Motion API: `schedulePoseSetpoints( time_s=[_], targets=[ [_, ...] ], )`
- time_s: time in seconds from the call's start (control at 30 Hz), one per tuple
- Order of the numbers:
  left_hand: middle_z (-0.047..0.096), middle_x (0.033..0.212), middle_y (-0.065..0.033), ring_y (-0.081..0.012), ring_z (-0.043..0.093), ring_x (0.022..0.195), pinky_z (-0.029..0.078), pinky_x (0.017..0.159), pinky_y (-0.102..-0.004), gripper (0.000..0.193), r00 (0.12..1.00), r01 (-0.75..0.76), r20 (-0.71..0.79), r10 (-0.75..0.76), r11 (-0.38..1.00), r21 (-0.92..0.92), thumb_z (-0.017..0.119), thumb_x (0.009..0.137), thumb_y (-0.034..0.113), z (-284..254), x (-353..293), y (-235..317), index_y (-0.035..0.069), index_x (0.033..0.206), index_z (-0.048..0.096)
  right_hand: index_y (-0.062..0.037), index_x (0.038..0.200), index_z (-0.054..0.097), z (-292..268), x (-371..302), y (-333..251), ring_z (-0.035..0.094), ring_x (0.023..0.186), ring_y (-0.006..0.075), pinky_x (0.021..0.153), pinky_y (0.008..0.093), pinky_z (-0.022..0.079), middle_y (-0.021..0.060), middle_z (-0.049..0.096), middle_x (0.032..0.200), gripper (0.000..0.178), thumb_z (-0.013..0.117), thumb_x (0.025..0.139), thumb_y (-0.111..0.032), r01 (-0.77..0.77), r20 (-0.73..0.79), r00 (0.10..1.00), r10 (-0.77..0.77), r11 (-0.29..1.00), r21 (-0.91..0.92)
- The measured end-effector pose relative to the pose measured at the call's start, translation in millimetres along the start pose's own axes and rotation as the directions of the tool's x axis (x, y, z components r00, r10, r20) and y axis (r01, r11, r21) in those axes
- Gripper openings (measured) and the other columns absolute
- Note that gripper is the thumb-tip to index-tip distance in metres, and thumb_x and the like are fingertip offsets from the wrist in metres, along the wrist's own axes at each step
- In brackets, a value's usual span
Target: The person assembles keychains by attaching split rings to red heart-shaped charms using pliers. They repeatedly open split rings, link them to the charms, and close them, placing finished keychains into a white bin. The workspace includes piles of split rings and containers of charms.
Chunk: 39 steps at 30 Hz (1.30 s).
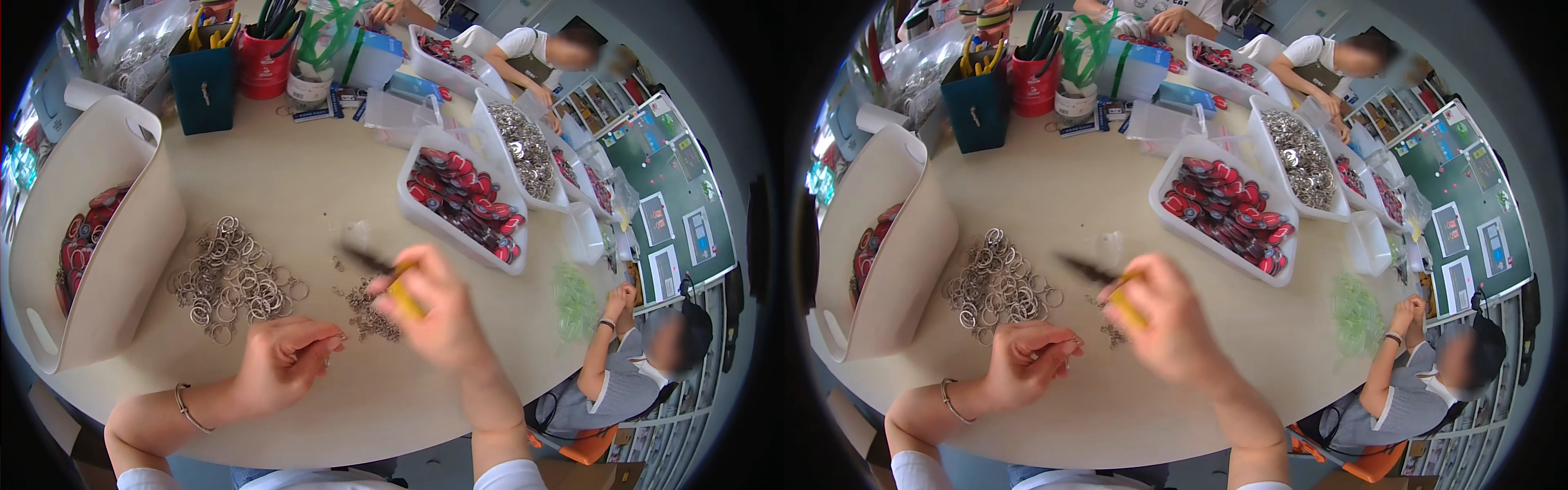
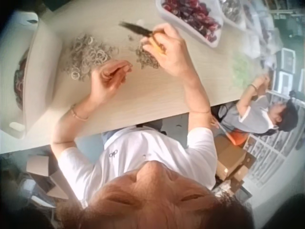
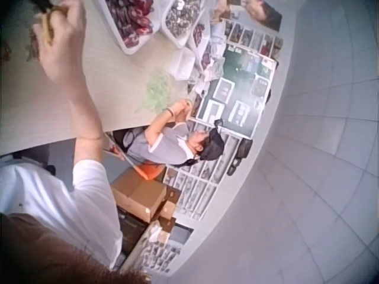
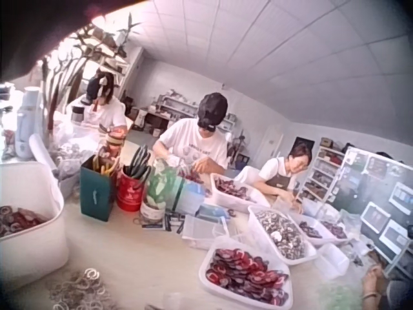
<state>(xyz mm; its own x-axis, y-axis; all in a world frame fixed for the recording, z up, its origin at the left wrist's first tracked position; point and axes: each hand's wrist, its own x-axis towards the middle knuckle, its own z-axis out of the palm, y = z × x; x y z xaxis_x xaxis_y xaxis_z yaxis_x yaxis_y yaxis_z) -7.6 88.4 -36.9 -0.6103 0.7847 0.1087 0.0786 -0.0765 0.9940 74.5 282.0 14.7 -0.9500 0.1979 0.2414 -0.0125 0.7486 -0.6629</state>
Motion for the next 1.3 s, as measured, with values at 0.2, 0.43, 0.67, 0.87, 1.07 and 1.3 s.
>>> schedulePoseSetpoints(
  time_s=[0.2,0.43,0.67,0.87,1.07,1.3],
  targets=[
    [0.067,0.078,-0.0099,-0.0091,0.059,0.054,0.047,0.046,-0.0208,0.011,0.999,-0.02,0.05,0.02,1.0,-0.019,0.056,0.088,-0.006,6,4,1,-0.005,0.089,0.067,-0.0015,0.094,0.066,-110,25,145,0.055,0.095,0.0314,0.085,0.0406,0.044,0.0135,0.055,0.101,0.025,0.06,0.071,0.007,-0.321,-0.402,0.91,0.101,0.786,-0.529],
    [0.068,0.077,-0.0104,-0.0103,0.06,0.055,0.048,0.047,-0.0225,0.012,0.998,0.027,0.051,-0.027,1.0,0.0,0.057,0.085,-0.008,1,2,0,-0.006,0.093,0.066,-0.0051,0.095,0.068,-115,25,186,0.048,0.108,0.031,0.094,0.0422,0.037,0.0122,0.054,0.105,0.027,0.065,0.069,0.001,-0.331,-0.202,0.939,0.278,0.577,-0.747],
    [0.067,0.077,-0.0089,-0.0081,0.058,0.053,0.046,0.046,-0.0211,0.011,0.999,0.02,0.042,-0.021,0.999,0.025,0.057,0.088,-0.005,0,2,1,-0.005,0.089,0.068,-0.0008,0.082,0.068,-110,17,169,0.05,0.102,0.0302,0.089,0.0396,0.04,0.0123,0.053,0.099,0.023,0.079,0.064,-0.009,-0.297,-0.283,0.95,0.128,0.649,-0.701],
    [0.067,0.077,-0.0088,-0.0079,0.058,0.053,0.046,0.046,-0.0211,0.011,0.998,0.045,0.042,-0.045,0.999,0.0,0.056,0.088,-0.005,3,3,0,-0.005,0.089,0.068,0.0026,0.071,0.065,-116,5,171,0.055,0.093,0.0308,0.081,0.0407,0.043,0.0136,0.056,0.096,0.02,0.079,0.068,-0.01,-0.346,-0.393,0.91,0.13,0.759,-0.552],
    [0.067,0.076,-0.0091,-0.0097,0.059,0.053,0.046,0.047,-0.0232,0.011,0.999,0.048,-0.015,-0.048,0.999,-0.016,0.059,0.085,-0.005,1,3,3,-0.005,0.093,0.067,0.0007,0.072,0.06,-90,-12,128,0.049,0.078,0.0113,0.07,0.0257,0.04,0.0028,0.054,0.091,0.019,0.074,0.079,-0.01,-0.296,-0.552,0.772,0.316,0.947,0.128],
    [0.068,0.078,-0.0088,-0.0078,0.059,0.054,0.047,0.046,-0.0204,0.011,0.996,-0.067,-0.055,0.07,0.996,0.056,0.057,0.087,-0.005,2,0,-3,-0.005,0.092,0.067,-0.0058,0.082,0.062,14,-29,20,0.049,0.082,0.005,0.078,0.0222,0.039,-0.004,0.055,0.089,0.007,0.068,0.085,-0.005,-0.242,-0.056,0.852,0.521,0.486,0.84]
  ],
)
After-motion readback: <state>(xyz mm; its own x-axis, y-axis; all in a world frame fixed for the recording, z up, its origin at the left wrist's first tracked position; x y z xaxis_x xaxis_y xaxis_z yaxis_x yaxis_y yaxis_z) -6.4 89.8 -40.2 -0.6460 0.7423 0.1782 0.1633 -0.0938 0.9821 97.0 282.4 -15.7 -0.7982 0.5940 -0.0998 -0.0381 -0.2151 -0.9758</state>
